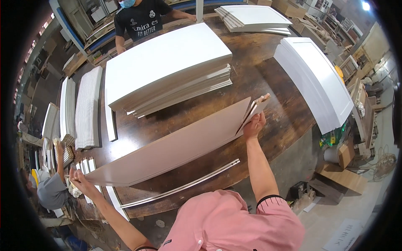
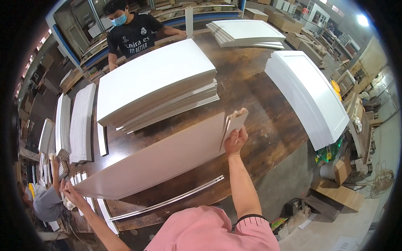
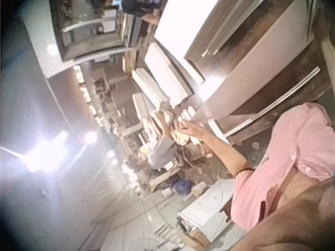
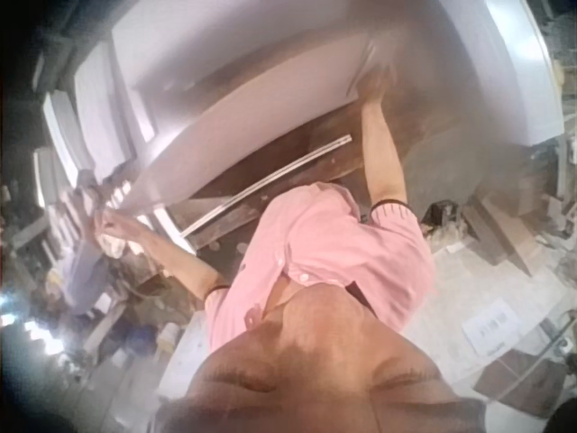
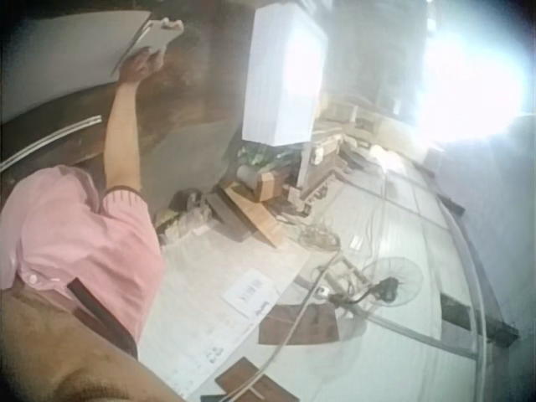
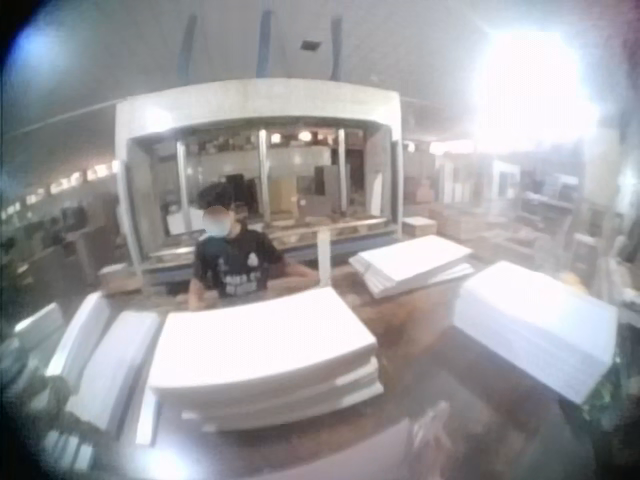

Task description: The person is sorting and assembling white wooden panels at a workbench, checking dowel holes and alignment.

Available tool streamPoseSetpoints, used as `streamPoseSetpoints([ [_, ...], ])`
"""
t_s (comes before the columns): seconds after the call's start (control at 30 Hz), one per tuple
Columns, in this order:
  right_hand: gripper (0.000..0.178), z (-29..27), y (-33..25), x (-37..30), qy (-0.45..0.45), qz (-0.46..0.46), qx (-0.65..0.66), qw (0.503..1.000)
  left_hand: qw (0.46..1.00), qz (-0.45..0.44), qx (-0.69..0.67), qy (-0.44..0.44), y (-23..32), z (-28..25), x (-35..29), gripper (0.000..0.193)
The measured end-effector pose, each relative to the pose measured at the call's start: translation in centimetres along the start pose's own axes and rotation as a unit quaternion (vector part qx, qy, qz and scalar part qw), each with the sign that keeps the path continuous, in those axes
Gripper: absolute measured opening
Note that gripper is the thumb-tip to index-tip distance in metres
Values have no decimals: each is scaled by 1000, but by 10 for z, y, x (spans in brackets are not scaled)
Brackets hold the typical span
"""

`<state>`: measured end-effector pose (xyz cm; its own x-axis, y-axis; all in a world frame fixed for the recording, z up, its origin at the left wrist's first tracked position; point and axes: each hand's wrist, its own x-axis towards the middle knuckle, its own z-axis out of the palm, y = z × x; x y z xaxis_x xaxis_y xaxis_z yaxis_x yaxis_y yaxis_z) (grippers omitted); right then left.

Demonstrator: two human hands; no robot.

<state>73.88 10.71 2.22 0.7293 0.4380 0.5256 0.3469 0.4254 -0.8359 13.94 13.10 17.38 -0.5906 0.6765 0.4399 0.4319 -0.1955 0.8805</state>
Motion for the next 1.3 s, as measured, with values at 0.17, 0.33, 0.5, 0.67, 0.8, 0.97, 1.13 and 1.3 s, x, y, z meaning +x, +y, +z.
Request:
streamPoseSetpoints([
  [0.17,64,4,7,2,8,-7,-1,1000,1000,0,-21,-12,-6,-1,1,42],
  [0.33,68,7,2,7,4,-13,11,1000,999,-12,-36,-14,-12,-8,2,40],
  [0.5,67,11,-4,7,-2,10,25,1000,997,-3,-78,-28,-9,-7,-6,35],
  [0.67,69,5,-10,0,-14,13,74,997,997,4,-73,-27,-4,-12,-11,36],
  [0.8,68,1,-7,2,-48,38,64,996,997,-2,-71,-19,8,-1,-15,38],
  [0.97,67,8,-2,3,-19,28,49,998,998,-10,-59,-10,0,-4,-13,37],
  [1.13,61,-18,8,-4,-81,101,16,991,993,-6,-119,-24,-21,-11,-6,35],
  [1.3,42,-4,-69,21,125,-28,28,991,998,-12,-60,-14,-3,-6,-11,37],
])
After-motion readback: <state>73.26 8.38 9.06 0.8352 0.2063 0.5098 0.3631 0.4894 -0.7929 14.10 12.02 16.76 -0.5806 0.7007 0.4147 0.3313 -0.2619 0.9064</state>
